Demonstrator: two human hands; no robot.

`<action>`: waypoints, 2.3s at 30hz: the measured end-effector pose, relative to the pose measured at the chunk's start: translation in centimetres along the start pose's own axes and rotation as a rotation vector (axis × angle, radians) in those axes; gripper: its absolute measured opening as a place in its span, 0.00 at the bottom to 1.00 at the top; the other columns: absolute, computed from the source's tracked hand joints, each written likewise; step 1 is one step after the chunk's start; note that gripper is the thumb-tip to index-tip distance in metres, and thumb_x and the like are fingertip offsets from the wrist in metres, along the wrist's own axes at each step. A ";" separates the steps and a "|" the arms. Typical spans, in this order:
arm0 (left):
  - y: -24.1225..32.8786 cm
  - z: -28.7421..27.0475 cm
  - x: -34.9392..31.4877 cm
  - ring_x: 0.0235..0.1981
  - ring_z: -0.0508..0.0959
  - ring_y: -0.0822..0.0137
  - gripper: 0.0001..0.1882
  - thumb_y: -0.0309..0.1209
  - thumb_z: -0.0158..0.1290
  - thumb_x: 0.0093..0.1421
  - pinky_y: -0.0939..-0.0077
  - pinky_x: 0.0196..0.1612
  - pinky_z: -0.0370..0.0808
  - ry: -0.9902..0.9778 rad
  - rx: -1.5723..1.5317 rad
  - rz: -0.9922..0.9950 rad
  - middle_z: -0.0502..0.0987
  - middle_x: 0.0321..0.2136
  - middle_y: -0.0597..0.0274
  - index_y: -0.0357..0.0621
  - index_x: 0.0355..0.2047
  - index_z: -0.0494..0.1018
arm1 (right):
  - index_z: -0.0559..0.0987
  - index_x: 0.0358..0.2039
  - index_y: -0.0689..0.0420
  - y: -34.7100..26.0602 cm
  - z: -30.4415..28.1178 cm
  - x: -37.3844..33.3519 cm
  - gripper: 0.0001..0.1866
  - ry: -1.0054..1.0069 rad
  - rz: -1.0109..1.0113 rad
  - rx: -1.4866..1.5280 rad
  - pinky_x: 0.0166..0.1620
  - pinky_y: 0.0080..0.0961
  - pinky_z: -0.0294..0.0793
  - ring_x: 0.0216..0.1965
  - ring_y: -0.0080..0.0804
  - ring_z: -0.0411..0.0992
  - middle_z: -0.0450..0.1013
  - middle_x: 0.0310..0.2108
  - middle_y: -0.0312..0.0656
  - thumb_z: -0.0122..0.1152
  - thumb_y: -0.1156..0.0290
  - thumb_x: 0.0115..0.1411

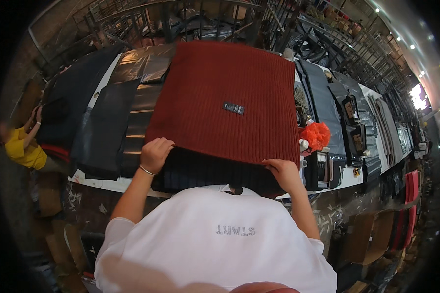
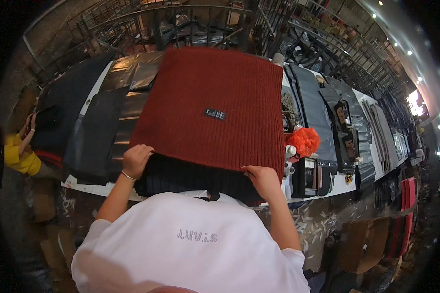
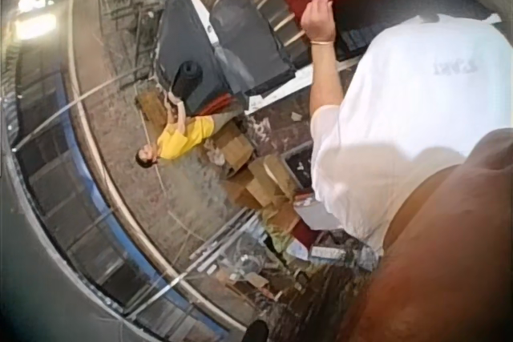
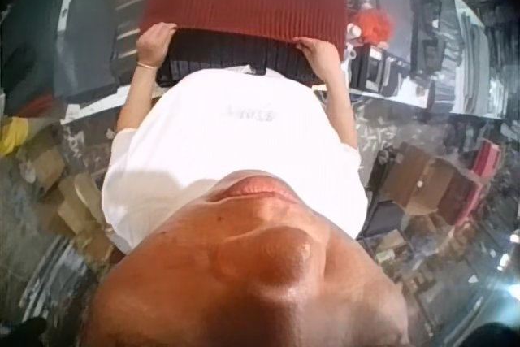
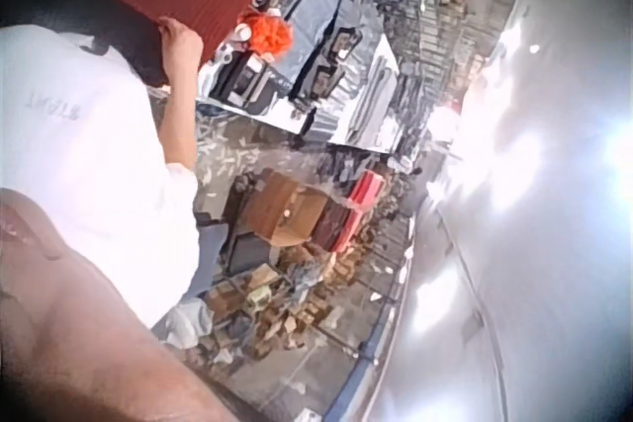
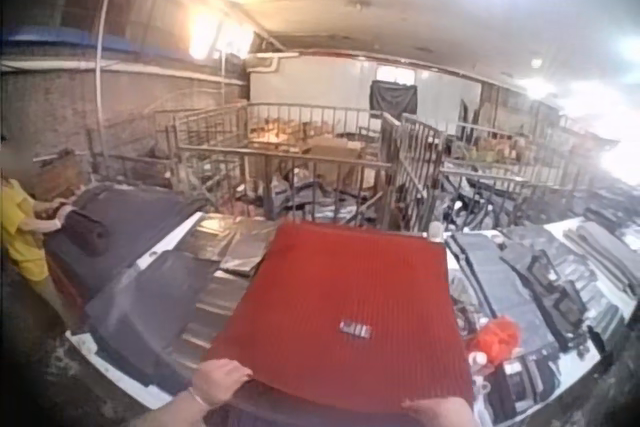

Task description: The person repeatedly unfolds, inspects, and refolds several car floor mats on a workbench. They handle red and dark-colored mats, checking labels and smoothing the surfaces before rolling them back up. The person also briefly uses scissors to trim a mat edge.

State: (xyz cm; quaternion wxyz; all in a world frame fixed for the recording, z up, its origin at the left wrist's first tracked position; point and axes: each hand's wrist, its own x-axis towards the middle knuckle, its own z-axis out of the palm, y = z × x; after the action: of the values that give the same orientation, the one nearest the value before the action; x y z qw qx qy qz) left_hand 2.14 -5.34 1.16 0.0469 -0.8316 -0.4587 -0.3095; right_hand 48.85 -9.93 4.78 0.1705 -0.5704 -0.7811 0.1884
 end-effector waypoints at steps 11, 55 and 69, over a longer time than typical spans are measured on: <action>-5.5 -4.8 4.8 0.37 0.78 0.60 0.12 0.34 0.63 0.59 0.65 0.38 0.77 -0.233 0.055 0.276 0.75 0.32 0.65 0.50 0.42 0.77 | 0.84 0.42 0.60 -1.7 -9.2 5.9 0.11 -0.270 -0.008 -0.132 0.47 0.48 0.77 0.42 0.57 0.79 0.81 0.37 0.55 0.67 0.68 0.62; -4.1 6.0 6.9 0.44 0.80 0.63 0.10 0.32 0.62 0.64 0.67 0.50 0.78 -0.672 -0.682 -0.207 0.73 0.52 0.62 0.49 0.45 0.77 | 0.78 0.36 0.54 5.5 4.9 2.4 0.11 0.202 -0.043 -0.264 0.47 0.41 0.69 0.42 0.45 0.72 0.72 0.35 0.41 0.62 0.60 0.68; -0.9 8.3 4.9 0.42 0.76 0.56 0.14 0.43 0.62 0.60 0.58 0.50 0.72 -0.198 -0.044 0.125 0.75 0.36 0.61 0.48 0.36 0.78 | 0.78 0.39 0.53 6.5 4.0 5.8 0.10 0.284 -0.103 -0.333 0.51 0.43 0.68 0.49 0.47 0.71 0.70 0.42 0.44 0.67 0.63 0.63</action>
State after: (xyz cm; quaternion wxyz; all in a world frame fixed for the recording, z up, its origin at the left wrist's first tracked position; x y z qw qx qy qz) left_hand 7.27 1.75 -2.99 0.0022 -0.8860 -0.4013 -0.2321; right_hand 50.57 -2.96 -1.58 0.1918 -0.5708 -0.7976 -0.0343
